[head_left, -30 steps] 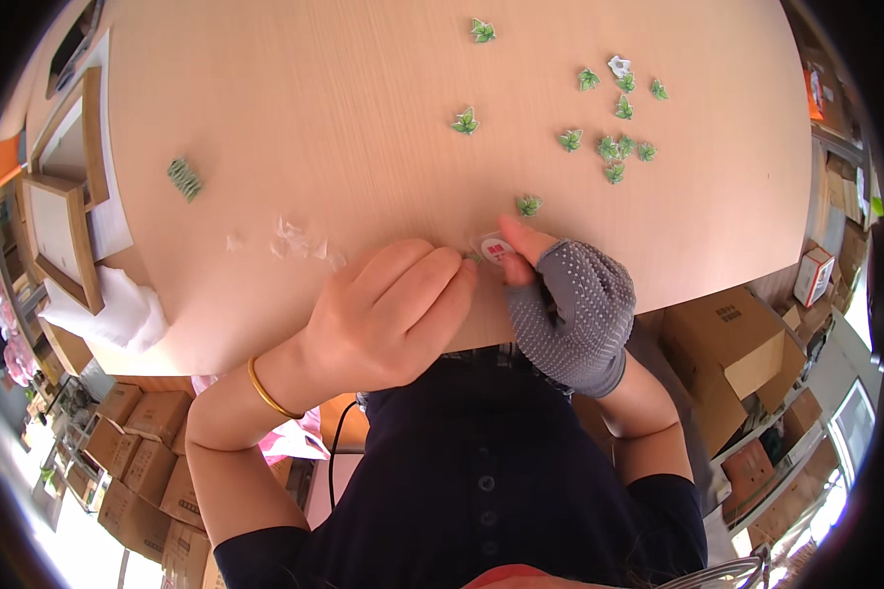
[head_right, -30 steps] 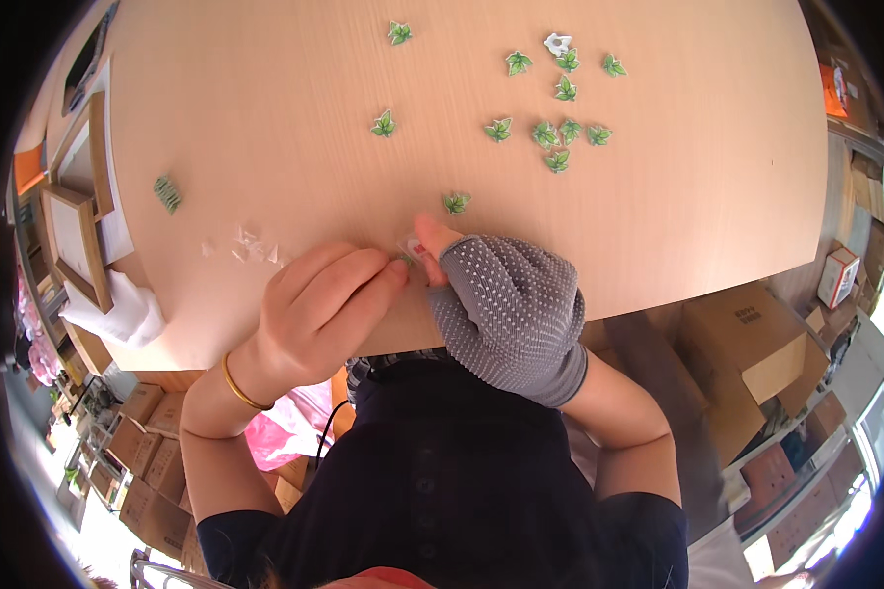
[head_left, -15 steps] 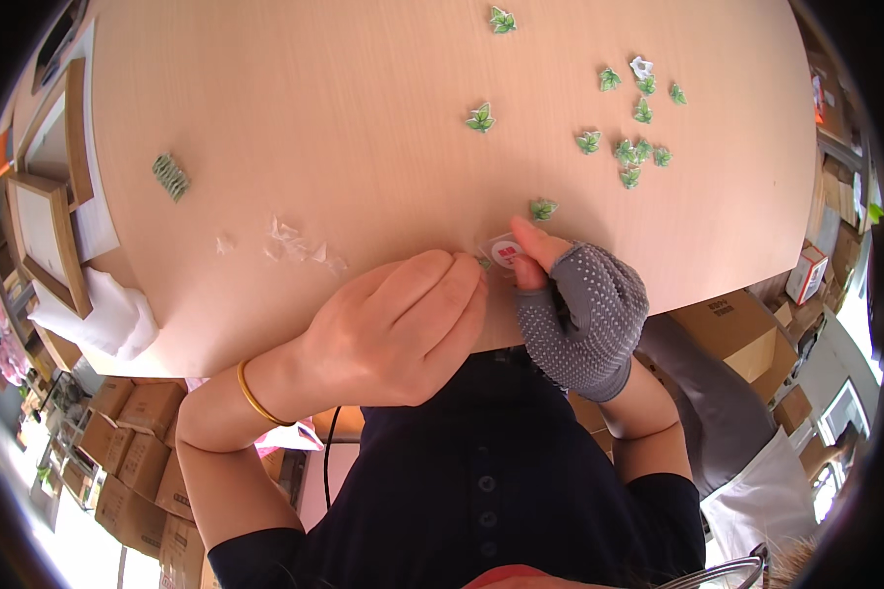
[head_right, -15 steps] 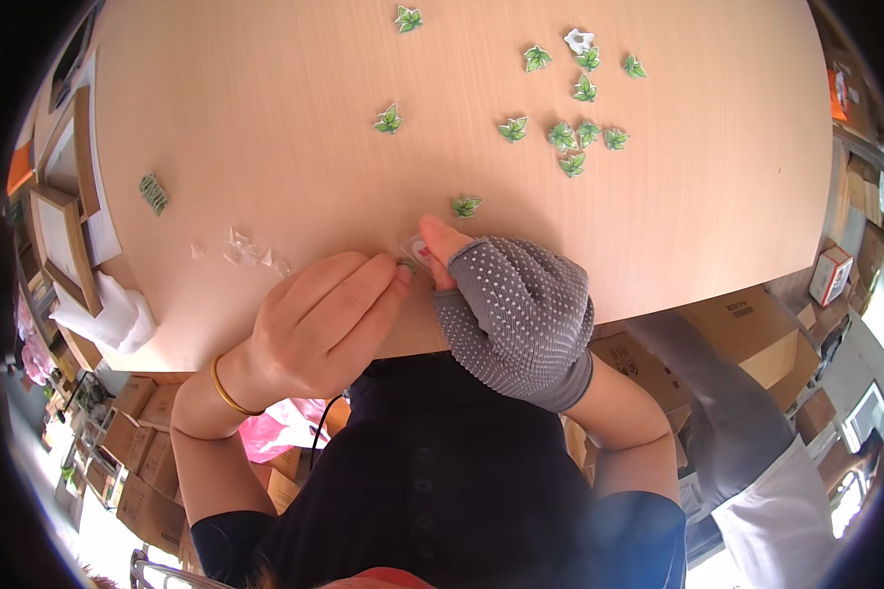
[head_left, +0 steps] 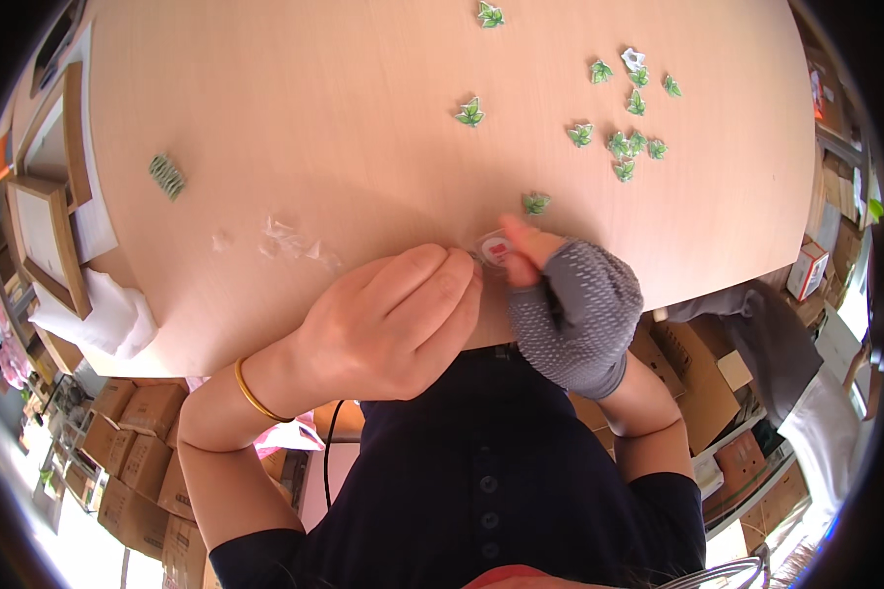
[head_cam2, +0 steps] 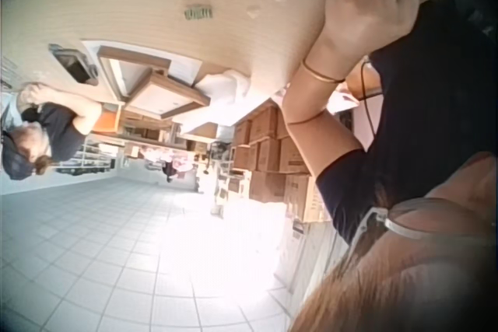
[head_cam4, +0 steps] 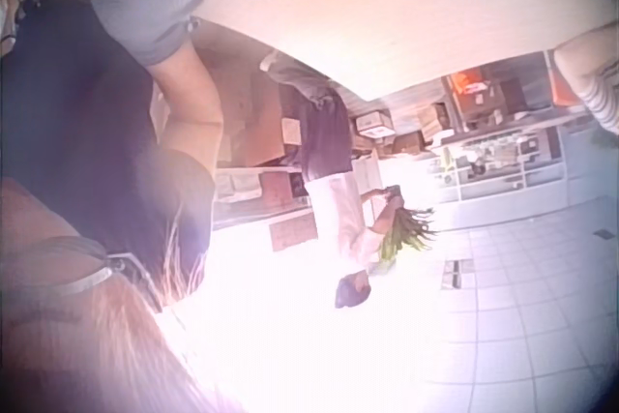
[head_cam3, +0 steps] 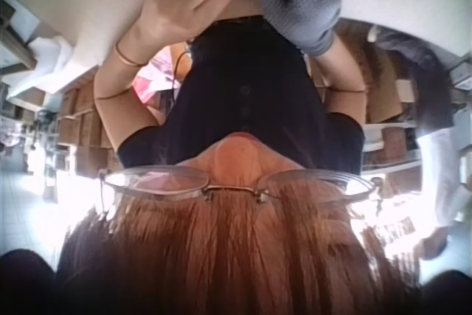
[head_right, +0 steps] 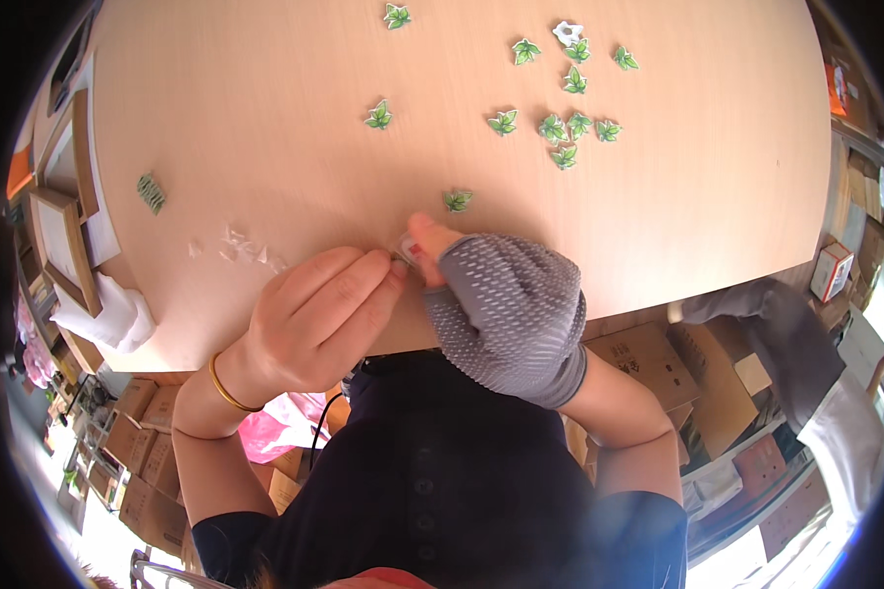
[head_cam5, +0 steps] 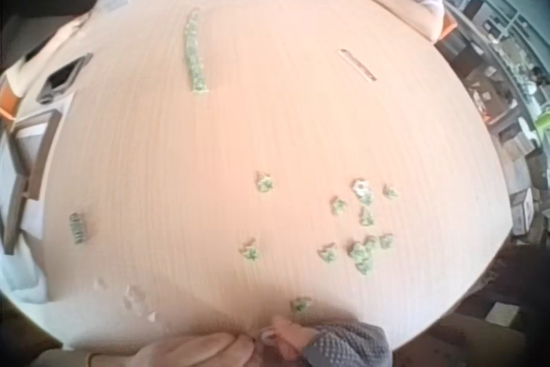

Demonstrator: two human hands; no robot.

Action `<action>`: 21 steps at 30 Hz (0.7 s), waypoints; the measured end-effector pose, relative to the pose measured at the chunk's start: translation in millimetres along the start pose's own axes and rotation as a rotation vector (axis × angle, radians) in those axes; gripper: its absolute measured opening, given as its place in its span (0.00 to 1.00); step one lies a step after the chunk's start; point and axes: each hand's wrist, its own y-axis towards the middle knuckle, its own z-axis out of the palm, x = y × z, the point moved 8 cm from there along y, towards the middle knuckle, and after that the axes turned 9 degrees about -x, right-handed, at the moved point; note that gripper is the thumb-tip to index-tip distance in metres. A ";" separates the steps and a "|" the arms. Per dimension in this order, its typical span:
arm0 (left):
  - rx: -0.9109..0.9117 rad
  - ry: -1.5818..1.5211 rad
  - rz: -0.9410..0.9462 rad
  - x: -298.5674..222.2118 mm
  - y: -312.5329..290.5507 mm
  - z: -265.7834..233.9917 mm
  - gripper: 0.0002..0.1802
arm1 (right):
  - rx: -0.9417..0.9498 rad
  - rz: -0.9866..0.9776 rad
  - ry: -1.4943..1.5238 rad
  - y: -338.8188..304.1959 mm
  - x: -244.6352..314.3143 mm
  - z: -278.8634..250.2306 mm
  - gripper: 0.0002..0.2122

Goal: The person assembles small green plastic parts with white plastic inserts by hand at a workbench.

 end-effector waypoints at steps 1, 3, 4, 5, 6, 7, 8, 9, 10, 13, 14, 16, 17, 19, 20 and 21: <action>0.000 0.000 0.001 -0.4 -0.1 0.1 0.11 | -0.001 0.000 0.000 -1.2 -2.7 1.4 0.14; 0.007 -0.010 -0.009 0.6 -1.2 1.7 0.11 | -0.105 -0.082 -0.027 -3.7 -4.3 -1.0 0.21; 0.009 -0.009 -0.011 0.7 -1.4 2.3 0.11 | -0.104 -0.081 -0.025 -3.3 -2.4 -1.9 0.21; 0.008 -0.003 -0.014 0.9 -0.9 2.7 0.11 | -0.047 -0.025 -0.030 -2.1 -3.1 0.0 0.17; 0.007 0.004 -0.015 1.2 -0.2 2.2 0.11 | 0.009 0.030 -0.035 -1.5 -5.0 2.9 0.13; 0.008 0.007 -0.015 1.7 0.5 1.6 0.11 | 0.008 0.028 -0.033 -0.4 -5.4 3.5 0.13; 0.009 0.003 -0.020 2.8 1.7 0.8 0.10 | 0.000 0.011 -0.023 1.5 -5.2 3.5 0.11; 0.007 -0.001 -0.024 3.1 1.7 0.2 0.10 | -0.008 -0.009 -0.016 1.2 -4.4 3.5 0.10; 0.002 0.004 -0.019 3.6 2.5 -0.3 0.10 | -0.013 -0.017 -0.017 0.0 -4.0 0.7 0.10; -0.040 0.009 0.016 0.5 10.5 -1.4 0.10 | -0.276 0.179 0.196 -7.8 -25.0 -30.0 0.10; -0.008 0.001 0.002 -0.4 12.8 -0.5 0.11 | -0.466 0.209 0.286 -10.9 -32.5 -47.4 0.08; -0.029 0.010 0.047 -2.6 11.3 -3.5 0.13 | -0.616 0.306 0.254 -12.1 -47.6 -74.3 0.04; -0.001 0.048 0.042 -1.5 7.4 -5.5 0.12 | -0.627 0.278 0.149 -14.8 -69.5 -86.1 0.03; 0.011 0.068 -0.014 6.0 -0.1 -5.4 0.12 | -0.627 0.174 -0.133 -12.9 -95.6 -104.8 0.02; -0.001 0.037 -0.059 8.0 -1.0 -3.4 0.12 | -0.616 0.107 -0.323 -10.9 -98.6 -115.3 0.03; -0.038 0.040 -0.079 9.1 -3.5 -4.5 0.11 | -0.610 0.029 -0.422 -10.0 -103.7 -116.7 0.05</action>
